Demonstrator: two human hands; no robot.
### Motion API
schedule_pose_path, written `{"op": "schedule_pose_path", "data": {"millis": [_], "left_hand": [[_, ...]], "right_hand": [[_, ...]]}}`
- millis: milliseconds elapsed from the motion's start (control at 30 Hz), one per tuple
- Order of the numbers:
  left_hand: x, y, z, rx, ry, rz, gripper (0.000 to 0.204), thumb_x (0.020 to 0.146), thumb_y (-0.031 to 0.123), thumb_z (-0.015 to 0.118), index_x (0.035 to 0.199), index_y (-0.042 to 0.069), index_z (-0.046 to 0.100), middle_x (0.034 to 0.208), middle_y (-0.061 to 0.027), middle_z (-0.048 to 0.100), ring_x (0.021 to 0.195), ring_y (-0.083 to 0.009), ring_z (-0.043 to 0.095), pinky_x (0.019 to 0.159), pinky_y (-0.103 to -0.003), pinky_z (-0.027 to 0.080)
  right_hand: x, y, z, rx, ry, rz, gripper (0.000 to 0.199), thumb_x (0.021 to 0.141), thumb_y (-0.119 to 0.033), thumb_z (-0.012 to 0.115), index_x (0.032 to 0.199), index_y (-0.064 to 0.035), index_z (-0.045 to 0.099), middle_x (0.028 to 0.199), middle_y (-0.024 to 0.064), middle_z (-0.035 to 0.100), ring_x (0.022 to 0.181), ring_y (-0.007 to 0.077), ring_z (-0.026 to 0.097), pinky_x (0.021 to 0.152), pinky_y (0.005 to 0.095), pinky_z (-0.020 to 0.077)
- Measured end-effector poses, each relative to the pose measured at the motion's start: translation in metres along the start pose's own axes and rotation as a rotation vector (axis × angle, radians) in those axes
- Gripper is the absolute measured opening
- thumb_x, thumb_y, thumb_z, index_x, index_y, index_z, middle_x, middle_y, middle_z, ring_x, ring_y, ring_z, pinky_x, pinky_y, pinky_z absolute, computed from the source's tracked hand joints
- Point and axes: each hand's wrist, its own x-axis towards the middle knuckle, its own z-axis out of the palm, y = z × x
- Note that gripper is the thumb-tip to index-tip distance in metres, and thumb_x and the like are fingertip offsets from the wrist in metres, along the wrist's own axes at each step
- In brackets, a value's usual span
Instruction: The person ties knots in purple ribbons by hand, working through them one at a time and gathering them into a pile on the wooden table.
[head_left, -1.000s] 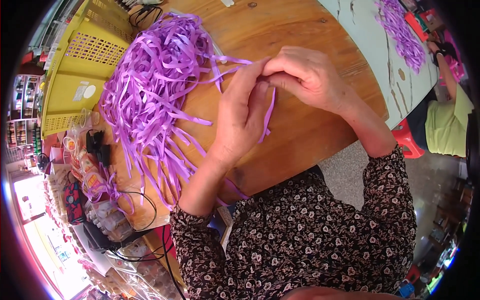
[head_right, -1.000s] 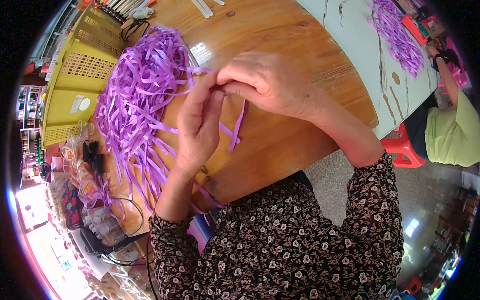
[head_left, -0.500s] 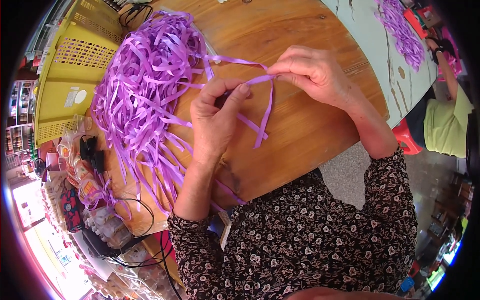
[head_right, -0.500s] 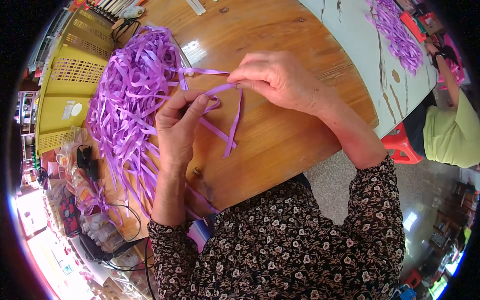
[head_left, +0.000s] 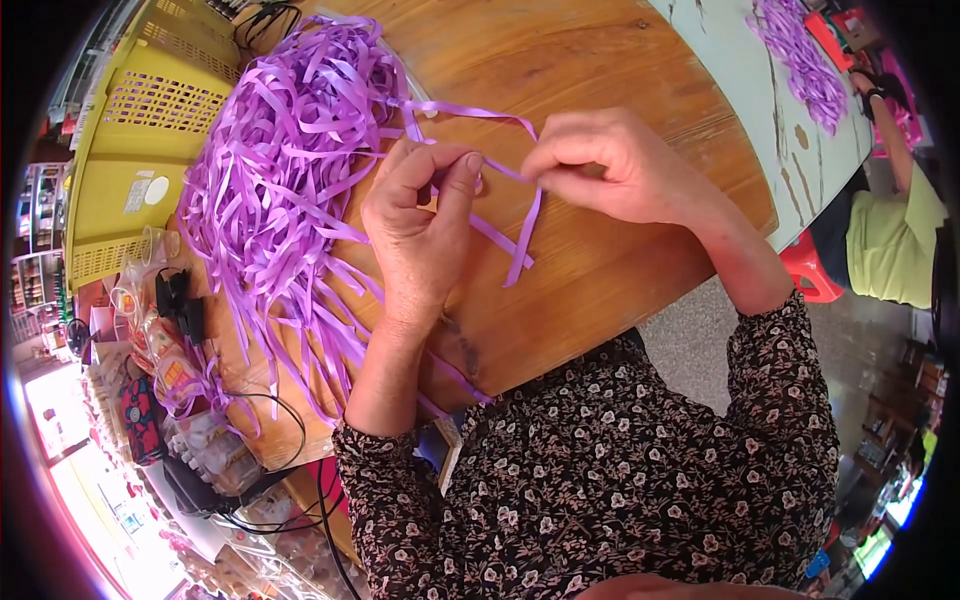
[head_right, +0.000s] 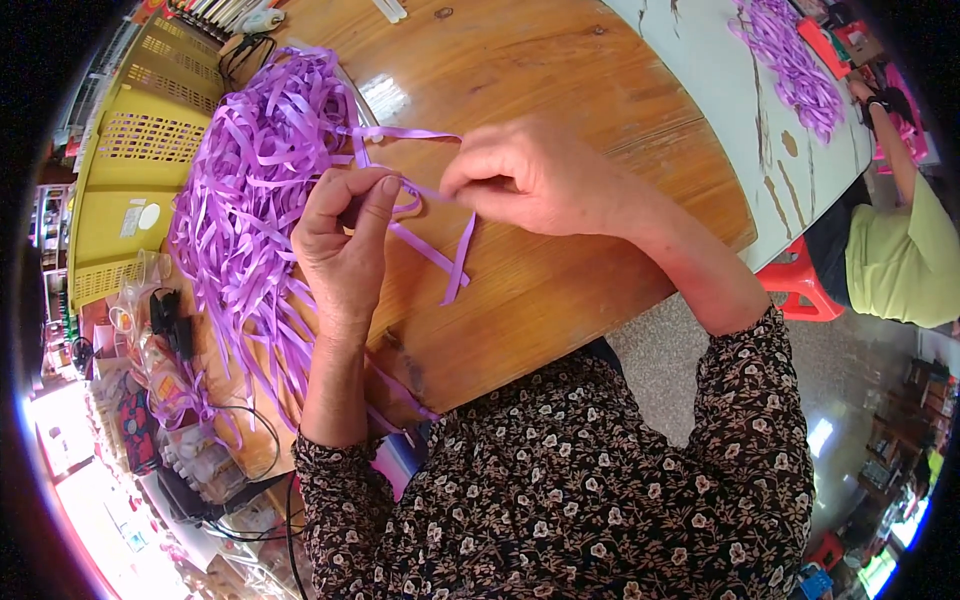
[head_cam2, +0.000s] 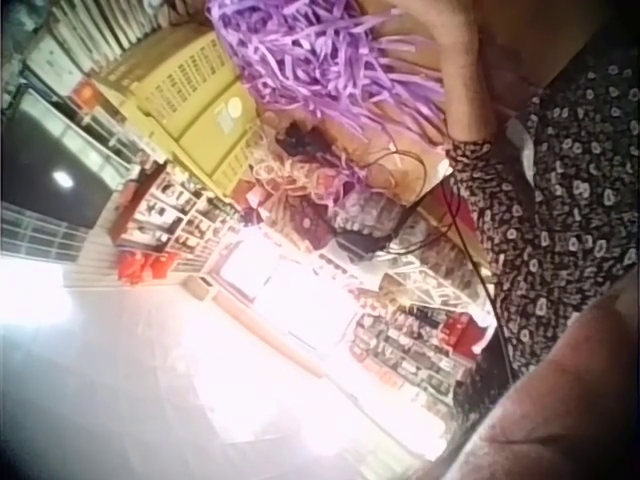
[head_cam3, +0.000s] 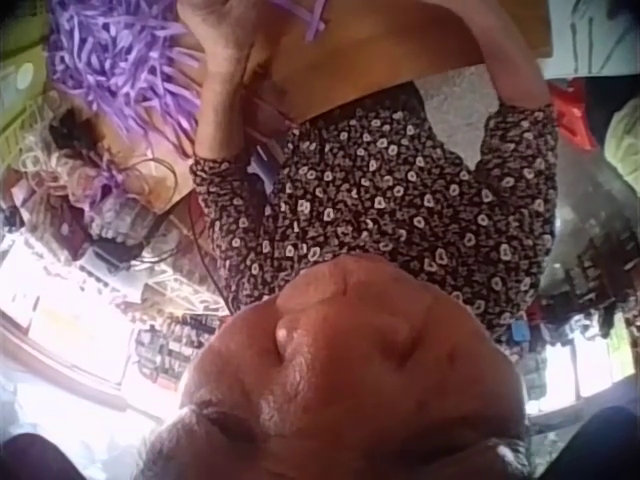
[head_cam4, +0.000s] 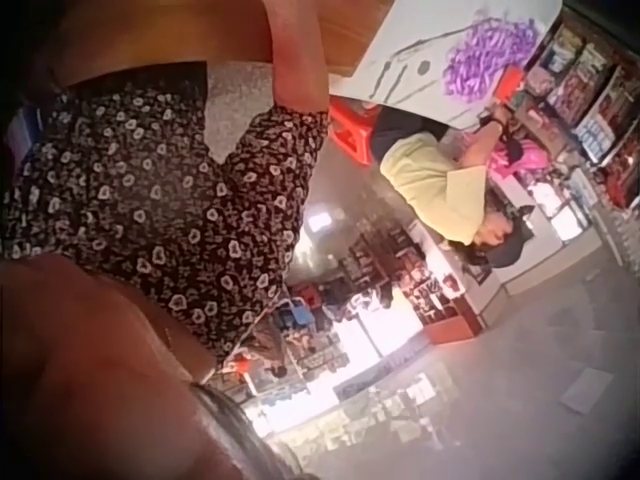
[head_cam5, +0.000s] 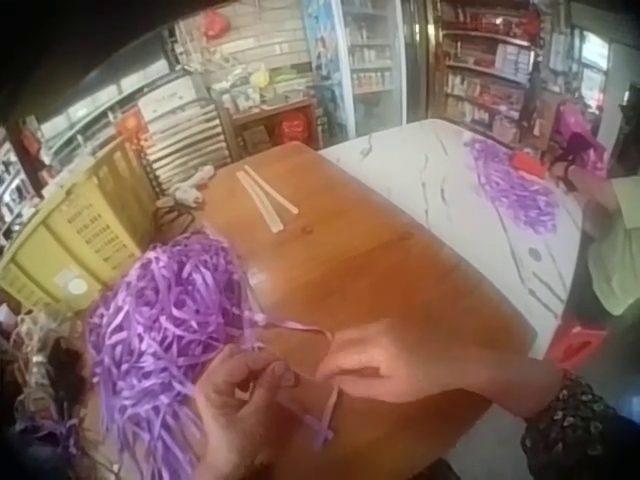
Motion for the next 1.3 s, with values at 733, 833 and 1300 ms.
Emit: {"op": "schedule_pose_path", "data": {"millis": [733,833,1300], "left_hand": [[-0.015,0.004,0.029,-0.583,0.186,-0.289,0.005,0.085,0.001,0.062,0.09,0.001,0.063,0.08,0.0008,0.062,0.07,-0.0031,0.052,0.062,-0.017,0.041],[-0.015,0.007,0.026,-0.614,0.191,-0.268,0.004,0.085,0.003,0.061,0.089,0.002,0.063,0.078,0.0017,0.061,0.07,-0.0031,0.052,0.062,-0.017,0.041],[-0.02,0.014,0.016,-0.859,0.106,-0.364,0.01,0.084,0.0,0.061,0.094,0.0,0.063,0.089,-0.003,0.064,0.079,-0.0062,0.056,0.071,-0.018,0.045]], "right_hand": [[0.013,0.003,0.042,-0.212,0.496,-0.295,0.024,0.077,0.002,0.067,0.1,-0.0056,0.066,0.083,0.0034,0.063,0.073,0.0137,0.06,0.06,0.0255,0.0491],[0.014,-0.003,0.039,-0.048,0.446,-0.14,0.023,0.078,0.001,0.066,0.1,-0.004,0.063,0.084,0.0027,0.063,0.075,0.0113,0.06,0.066,0.0244,0.0499],[0.008,-0.011,0.03,0.395,0.317,-0.02,0.015,0.083,0.001,0.061,0.098,-0.0015,0.064,0.091,0.0021,0.064,0.085,0.0077,0.058,0.073,0.0218,0.0475]]}}
